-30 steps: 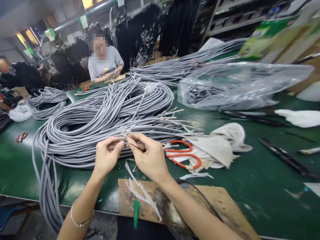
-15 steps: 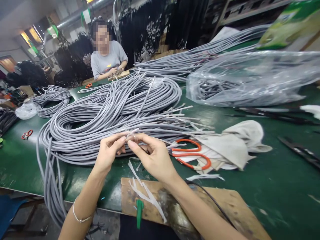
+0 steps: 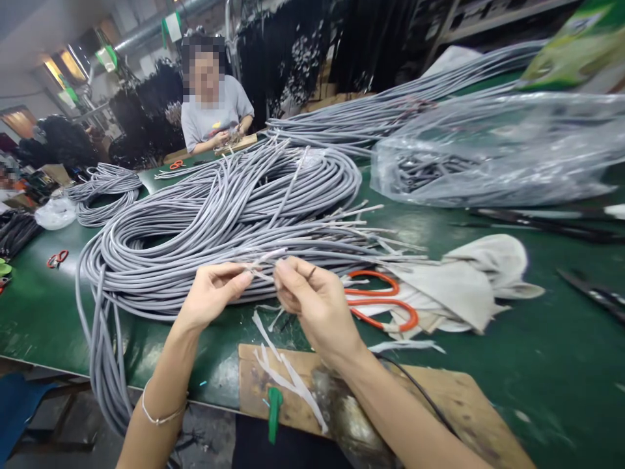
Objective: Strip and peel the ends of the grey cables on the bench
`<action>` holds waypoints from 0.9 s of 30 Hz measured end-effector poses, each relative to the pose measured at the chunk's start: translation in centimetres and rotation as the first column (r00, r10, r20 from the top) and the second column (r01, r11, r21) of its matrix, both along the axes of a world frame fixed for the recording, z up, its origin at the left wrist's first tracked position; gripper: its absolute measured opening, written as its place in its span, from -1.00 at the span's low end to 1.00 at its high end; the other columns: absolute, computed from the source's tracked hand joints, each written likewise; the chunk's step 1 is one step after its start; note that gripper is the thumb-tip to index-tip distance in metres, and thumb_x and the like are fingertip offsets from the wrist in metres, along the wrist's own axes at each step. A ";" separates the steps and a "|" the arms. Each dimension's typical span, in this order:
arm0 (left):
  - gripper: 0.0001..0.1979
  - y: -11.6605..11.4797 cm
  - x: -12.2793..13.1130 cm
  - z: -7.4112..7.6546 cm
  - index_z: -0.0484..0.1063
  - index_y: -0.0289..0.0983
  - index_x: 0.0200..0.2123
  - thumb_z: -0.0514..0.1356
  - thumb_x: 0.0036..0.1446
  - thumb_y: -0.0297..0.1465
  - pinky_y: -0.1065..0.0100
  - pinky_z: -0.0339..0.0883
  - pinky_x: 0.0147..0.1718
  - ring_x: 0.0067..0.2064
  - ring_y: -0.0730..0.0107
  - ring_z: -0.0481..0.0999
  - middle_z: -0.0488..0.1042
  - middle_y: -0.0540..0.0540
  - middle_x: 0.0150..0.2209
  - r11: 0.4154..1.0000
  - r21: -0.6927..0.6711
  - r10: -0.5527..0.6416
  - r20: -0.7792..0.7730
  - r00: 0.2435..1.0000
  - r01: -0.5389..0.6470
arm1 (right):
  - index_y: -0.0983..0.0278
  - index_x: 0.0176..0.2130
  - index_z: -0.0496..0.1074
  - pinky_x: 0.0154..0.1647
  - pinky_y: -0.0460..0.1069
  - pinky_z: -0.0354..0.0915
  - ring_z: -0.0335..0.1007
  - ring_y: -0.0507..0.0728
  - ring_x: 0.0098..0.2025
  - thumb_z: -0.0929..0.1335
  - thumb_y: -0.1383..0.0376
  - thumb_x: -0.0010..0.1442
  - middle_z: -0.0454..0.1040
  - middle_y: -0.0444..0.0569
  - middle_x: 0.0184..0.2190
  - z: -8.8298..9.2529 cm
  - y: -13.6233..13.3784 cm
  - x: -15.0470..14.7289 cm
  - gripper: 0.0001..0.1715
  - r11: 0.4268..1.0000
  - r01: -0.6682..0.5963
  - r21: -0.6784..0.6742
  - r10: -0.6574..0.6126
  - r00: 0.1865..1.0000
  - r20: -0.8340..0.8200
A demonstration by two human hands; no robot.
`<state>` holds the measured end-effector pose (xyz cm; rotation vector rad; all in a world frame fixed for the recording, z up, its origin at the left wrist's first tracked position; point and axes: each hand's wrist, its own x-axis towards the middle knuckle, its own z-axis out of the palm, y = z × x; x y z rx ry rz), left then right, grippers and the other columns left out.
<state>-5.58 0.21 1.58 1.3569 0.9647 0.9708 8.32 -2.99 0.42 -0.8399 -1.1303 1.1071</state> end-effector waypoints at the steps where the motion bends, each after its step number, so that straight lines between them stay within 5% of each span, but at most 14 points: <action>1: -0.66 0.0 -0.1 0.0 0.55 -0.37 -0.44 0.35 -0.17 -0.18 0.46 0.25 -0.55 -0.52 0.51 0.38 0.49 -0.07 -0.52 1.000 0.020 0.008 0.000 1.000 -0.008 | 0.23 -0.62 0.19 -0.76 -0.10 -0.18 -0.19 -0.09 -0.73 0.34 -0.08 0.07 -0.02 -0.27 -0.74 -0.1 -0.1 0.1 -0.47 1.000 -0.001 0.024 0.001 1.000 0.007; 6: -0.79 -0.3 0.4 -0.7 0.58 -0.34 -0.28 0.25 0.00 -0.38 0.34 0.41 -0.28 -0.33 0.34 0.53 0.59 -0.15 -0.33 0.955 0.254 0.165 -0.034 0.986 -0.152 | 0.25 -0.60 0.30 -0.70 -0.08 -0.03 -0.02 -0.05 -0.67 0.30 -0.03 0.14 0.15 -0.19 -0.69 -0.5 -0.7 0.2 -0.52 0.984 0.048 0.170 -0.082 0.977 0.198; 9: -0.83 -0.5 0.7 -0.9 0.59 -0.34 -0.31 0.23 0.03 -0.41 0.32 0.43 -0.21 -0.27 0.30 0.56 0.60 -0.16 -0.32 0.923 0.327 0.237 -0.071 0.969 -0.202 | 0.22 -0.41 0.37 -0.68 -0.07 0.02 0.02 -0.02 -0.67 0.35 -0.03 0.06 0.19 -0.22 -0.68 -0.6 -0.3 0.4 -0.63 0.941 0.318 0.116 -0.335 0.925 0.178; 13: -0.83 -0.4 0.4 -0.7 0.59 -0.34 -0.31 0.23 0.03 -0.43 0.33 0.44 -0.19 -0.23 0.28 0.57 0.61 -0.18 -0.29 0.930 0.311 0.237 -0.092 0.967 -0.198 | 0.19 -0.35 0.28 -0.60 -0.03 0.13 0.20 0.05 -0.62 0.34 0.01 0.06 0.30 -0.17 -0.66 -1.4 0.8 1.2 -0.68 0.811 0.569 0.132 -0.576 0.740 0.346; 16: -0.81 -0.5 0.2 -0.5 0.58 -0.35 -0.28 0.22 0.02 -0.47 0.36 0.46 -0.23 -0.23 0.27 0.58 0.61 -0.18 -0.26 0.957 0.247 0.179 -0.097 0.979 -0.151 | 0.21 -0.42 0.29 -0.54 -0.01 0.15 0.30 0.08 -0.57 0.22 0.10 0.21 0.40 -0.09 -0.60 -2.2 1.2 1.4 -0.71 0.767 0.514 0.384 -0.636 0.532 0.559; 19: -0.83 -0.7 0.2 -0.2 0.58 -0.37 -0.31 0.24 -0.01 -0.46 0.39 0.47 -0.33 -0.33 0.29 0.59 0.61 -0.17 -0.31 0.968 0.195 0.185 -0.123 0.975 -0.159 | 0.23 -0.41 0.34 -0.43 0.00 0.16 0.35 0.10 -0.45 0.22 0.23 0.27 0.45 -0.07 -0.53 -2.3 1.0 1.2 -0.75 0.675 0.324 0.663 -0.736 0.367 0.569; 22: -0.85 -1.0 0.2 0.0 0.59 -0.39 -0.37 0.26 -0.03 -0.44 0.39 0.47 -0.34 -0.36 0.28 0.60 0.62 -0.18 -0.35 0.959 0.210 0.229 -0.179 0.957 -0.190 | 0.24 -0.39 0.35 -0.37 0.02 0.13 0.31 0.10 -0.43 0.29 0.34 0.23 0.45 -0.10 -0.54 -1.7 0.5 1.1 -0.87 0.561 0.257 0.787 -0.819 0.309 0.483; 27: -0.85 -1.4 0.4 0.2 0.59 -0.35 -0.36 0.24 0.00 -0.41 0.38 0.48 -0.31 -0.33 0.26 0.61 0.62 -0.16 -0.34 0.952 0.254 0.232 -0.222 0.947 -0.174 | 0.23 -0.36 0.32 -0.38 0.03 0.12 0.26 0.11 -0.45 0.34 0.44 0.16 0.46 -0.09 -0.53 -0.8 0.0 1.2 -0.88 0.512 0.214 0.832 -0.848 0.280 0.450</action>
